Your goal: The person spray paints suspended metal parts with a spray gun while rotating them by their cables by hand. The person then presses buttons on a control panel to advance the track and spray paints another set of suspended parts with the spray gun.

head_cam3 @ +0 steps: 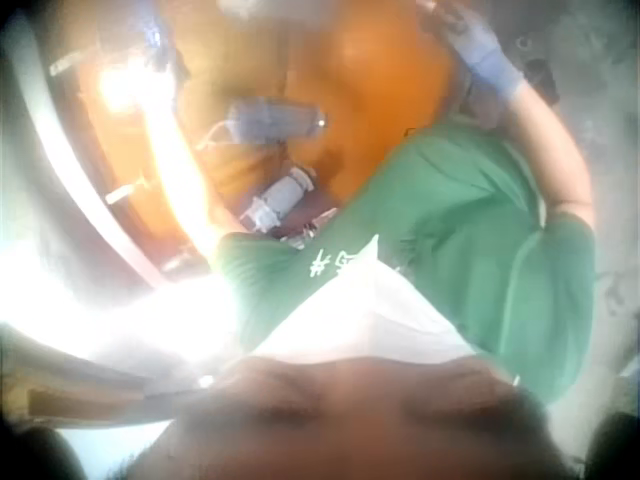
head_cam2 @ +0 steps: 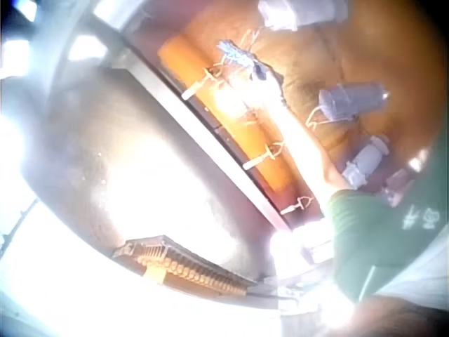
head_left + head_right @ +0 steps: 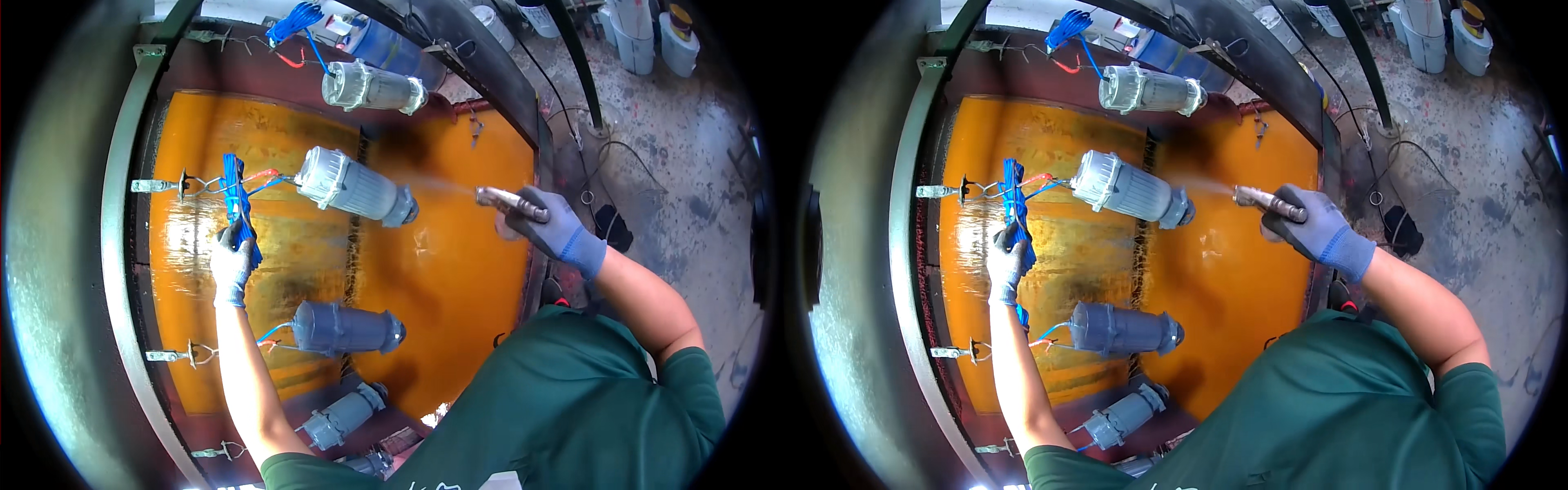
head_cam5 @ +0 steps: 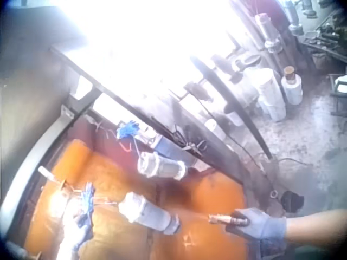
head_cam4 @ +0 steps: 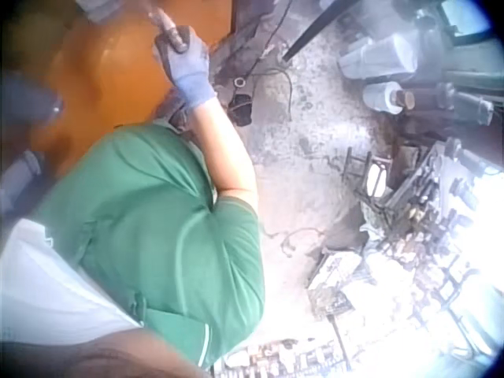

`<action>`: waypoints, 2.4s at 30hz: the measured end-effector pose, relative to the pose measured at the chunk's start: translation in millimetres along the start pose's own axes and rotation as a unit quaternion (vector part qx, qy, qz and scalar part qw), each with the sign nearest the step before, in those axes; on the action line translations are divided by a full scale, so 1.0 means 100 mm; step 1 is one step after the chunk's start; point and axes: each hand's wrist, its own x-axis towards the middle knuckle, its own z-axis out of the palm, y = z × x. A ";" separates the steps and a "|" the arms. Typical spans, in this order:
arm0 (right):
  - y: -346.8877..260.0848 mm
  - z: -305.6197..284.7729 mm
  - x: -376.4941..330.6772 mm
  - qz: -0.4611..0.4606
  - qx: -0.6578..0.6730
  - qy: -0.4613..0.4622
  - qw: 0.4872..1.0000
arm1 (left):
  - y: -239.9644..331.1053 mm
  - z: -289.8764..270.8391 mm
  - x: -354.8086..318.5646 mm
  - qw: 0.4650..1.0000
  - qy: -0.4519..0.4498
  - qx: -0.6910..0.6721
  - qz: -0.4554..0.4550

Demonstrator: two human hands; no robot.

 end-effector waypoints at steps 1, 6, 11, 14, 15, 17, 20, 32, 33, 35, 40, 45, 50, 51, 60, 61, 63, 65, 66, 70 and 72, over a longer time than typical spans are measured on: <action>0.02 -0.01 0.02 -0.008 -0.024 0.063 0.998 | 0.00 0.00 -0.01 1.000 0.005 0.013 0.003; -0.15 -0.15 -0.07 -0.035 -0.130 -0.159 0.978 | 0.04 -0.01 -0.02 1.000 0.004 0.021 -0.007; -0.28 -0.21 -0.10 -0.147 -0.186 -0.049 0.970 | -0.16 0.02 0.05 1.000 0.007 -0.009 -0.009; -0.48 -0.34 -0.15 -0.154 -0.106 -0.018 0.982 | 0.00 0.04 0.03 0.997 -0.013 -0.071 -0.021; -0.44 -0.37 -0.14 -0.153 -0.105 -0.018 0.982 | 0.06 0.03 0.04 0.997 -0.014 -0.070 -0.021; -0.35 -0.41 -0.12 -0.139 -0.296 -0.116 0.938 | 0.11 0.03 0.06 0.999 0.007 -0.046 0.011; -0.38 -0.37 -0.10 -0.157 -0.294 -0.110 0.936 | -0.06 0.03 0.07 0.999 0.010 -0.046 0.008; -0.21 -0.36 0.03 -0.188 -0.217 -0.039 0.957 | -0.06 -0.02 0.10 0.995 -0.018 -0.096 -0.007; -0.22 -0.35 0.04 -0.186 -0.215 -0.041 0.958 | -0.09 -0.01 0.11 0.995 -0.021 -0.095 -0.008; -0.25 -0.35 0.09 -0.141 -0.075 -0.016 0.987 | -0.26 0.00 0.17 0.991 -0.045 -0.116 -0.048; 0.11 -0.39 0.11 -0.134 -0.268 -0.077 0.951 | -0.56 0.01 0.33 0.986 -0.066 -0.145 -0.046; -0.13 -0.41 0.11 -0.126 0.002 -0.005 0.992 | -0.49 0.03 0.30 0.972 -0.058 -0.221 -0.060; 0.14 -0.45 0.12 -0.116 -0.191 -0.064 0.973 | -0.56 0.15 0.44 0.971 -0.037 -0.228 -0.065; 0.15 -0.42 0.11 -0.122 -0.217 -0.072 0.966 | -0.80 0.15 0.46 0.963 -0.042 -0.261 -0.061; 0.28 -0.45 0.14 -0.071 -0.196 -0.086 0.974 | 0.09 0.08 0.39 0.989 0.087 0.115 0.024; 0.29 -0.43 0.13 -0.068 -0.196 -0.083 0.975 | 0.35 0.09 0.36 0.987 0.110 0.113 0.015; 0.24 -0.33 0.09 -0.123 -0.188 -0.045 0.973 | 0.37 0.03 0.34 0.975 0.173 0.126 0.061; 0.17 -0.26 0.11 -0.118 -0.117 -0.035 0.985 | 0.52 0.03 0.48 0.969 0.191 0.097 0.121; 0.13 -0.25 0.11 -0.119 -0.043 -0.009 0.992 | 0.85 0.07 0.52 0.976 0.174 0.038 0.127; 0.31 -0.28 0.10 -0.092 -0.069 -0.074 0.991 | 1.17 0.16 0.96 0.968 0.148 -0.005 0.201; 0.45 -0.23 0.06 -0.100 -0.205 -0.096 0.969 | 1.28 0.27 1.21 0.955 0.151 -0.005 0.257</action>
